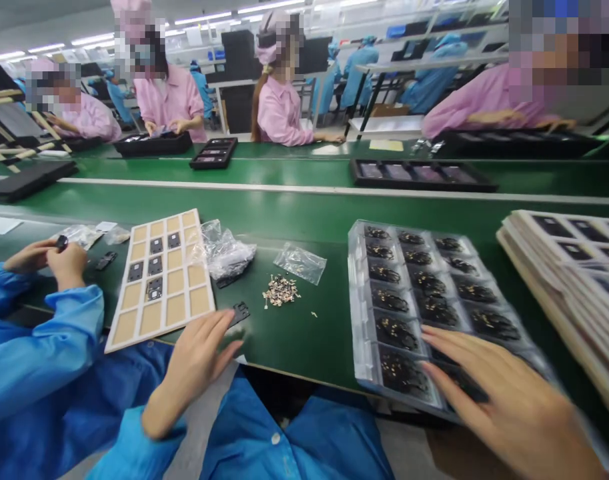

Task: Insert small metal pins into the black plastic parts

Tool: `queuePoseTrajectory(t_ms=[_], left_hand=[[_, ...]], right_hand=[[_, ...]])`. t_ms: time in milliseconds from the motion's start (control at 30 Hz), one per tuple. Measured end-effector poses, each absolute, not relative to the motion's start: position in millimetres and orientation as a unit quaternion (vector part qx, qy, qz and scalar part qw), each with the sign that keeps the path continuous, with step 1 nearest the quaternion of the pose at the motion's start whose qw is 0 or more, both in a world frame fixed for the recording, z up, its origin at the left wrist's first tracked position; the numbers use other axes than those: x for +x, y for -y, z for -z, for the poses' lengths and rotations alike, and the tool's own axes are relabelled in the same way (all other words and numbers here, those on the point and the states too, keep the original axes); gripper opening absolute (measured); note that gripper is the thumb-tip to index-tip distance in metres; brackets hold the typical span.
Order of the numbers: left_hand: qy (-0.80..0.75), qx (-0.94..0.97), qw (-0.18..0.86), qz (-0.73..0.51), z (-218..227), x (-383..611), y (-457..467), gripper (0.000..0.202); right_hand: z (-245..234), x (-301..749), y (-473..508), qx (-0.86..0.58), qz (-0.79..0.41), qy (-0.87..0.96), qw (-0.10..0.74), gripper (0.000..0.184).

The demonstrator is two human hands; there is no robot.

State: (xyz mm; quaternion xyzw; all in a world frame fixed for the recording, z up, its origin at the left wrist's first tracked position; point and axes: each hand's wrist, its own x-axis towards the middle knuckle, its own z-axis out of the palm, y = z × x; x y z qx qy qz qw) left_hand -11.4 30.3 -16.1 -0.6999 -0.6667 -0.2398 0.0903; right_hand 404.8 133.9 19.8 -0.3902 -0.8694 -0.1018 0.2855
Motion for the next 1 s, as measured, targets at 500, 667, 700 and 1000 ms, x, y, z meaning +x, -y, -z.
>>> queuePoseTrajectory(t_ms=[500, 667, 700, 1000], left_hand=[[0.651, -0.727, 0.151, 0.159, 65, 4, -58, 0.032], [0.633, -0.734, 0.164, 0.185, 68, 6, -60, 0.033], [0.631, -0.734, 0.166, 0.188, 68, 5, -60, 0.033], [0.630, -0.732, 0.140, 0.220, 74, 2, -61, 0.032]], right_hand=[[23, 406, -136, -0.440, 0.050, 0.860, 0.252, 0.035], [7, 403, -160, -0.432, 0.043, 0.890, 0.140, 0.038], [5, 402, -164, -0.431, 0.040, 0.893, 0.124, 0.035], [-1, 395, -175, -0.436, 0.006, 0.896, 0.080, 0.018]])
